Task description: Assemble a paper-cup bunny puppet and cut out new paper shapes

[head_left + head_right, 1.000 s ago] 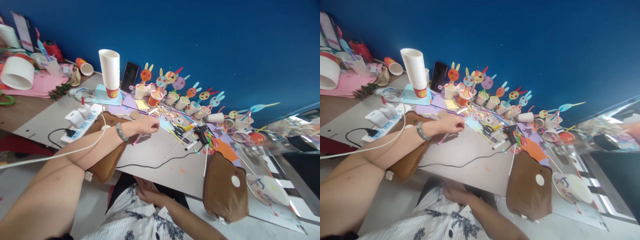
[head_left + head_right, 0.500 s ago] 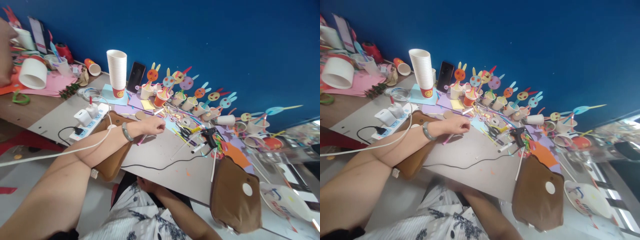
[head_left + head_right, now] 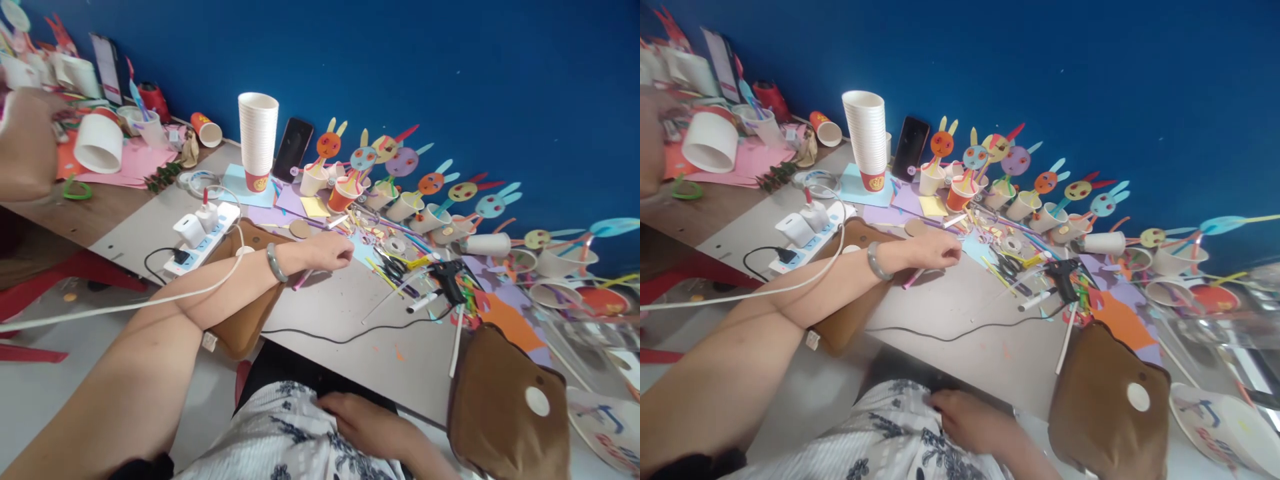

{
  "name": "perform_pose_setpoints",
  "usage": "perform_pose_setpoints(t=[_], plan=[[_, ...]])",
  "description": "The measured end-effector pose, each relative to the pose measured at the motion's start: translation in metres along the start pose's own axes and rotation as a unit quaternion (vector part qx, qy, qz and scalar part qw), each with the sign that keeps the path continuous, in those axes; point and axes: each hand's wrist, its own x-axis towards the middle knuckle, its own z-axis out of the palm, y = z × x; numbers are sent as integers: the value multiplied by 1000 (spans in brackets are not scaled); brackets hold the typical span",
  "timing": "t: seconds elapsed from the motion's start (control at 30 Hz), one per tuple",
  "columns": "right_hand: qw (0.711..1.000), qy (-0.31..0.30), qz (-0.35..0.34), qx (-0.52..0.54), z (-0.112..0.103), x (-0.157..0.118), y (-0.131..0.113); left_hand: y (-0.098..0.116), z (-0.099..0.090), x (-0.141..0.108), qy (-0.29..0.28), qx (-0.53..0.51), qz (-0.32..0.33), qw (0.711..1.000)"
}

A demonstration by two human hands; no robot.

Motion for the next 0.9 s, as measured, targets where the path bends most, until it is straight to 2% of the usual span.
perform_pose_setpoints(t=[0.07,0.13,0.2,0.27,0.4,0.57,0.67,0.8,0.9], plan=[[999,-33,-4,-4,-27,-28,-14,-3,4,2,3,9,13,1000],[999,-22,-28,-13,-64,-45,-31,-3,6,2,-1,19,16,1000],[998,28,-52,-38,-103,-47,-45,0,5,1,-9,31,10,999],[986,128,-78,-76,-139,-31,-54,3,4,1,-14,45,4,999],[947,275,-123,-110,-193,35,-65,7,3,6,-34,52,6,998],[899,408,-109,-118,-239,133,-78,4,3,11,4,61,-57,997],[906,403,-118,-54,-263,192,-85,5,1,5,-19,58,-53,997],[909,414,-43,-2,-287,263,-98,9,0,-1,-33,64,-48,996],[912,411,-4,22,-296,302,-107,11,1,0,-34,74,-76,994]])
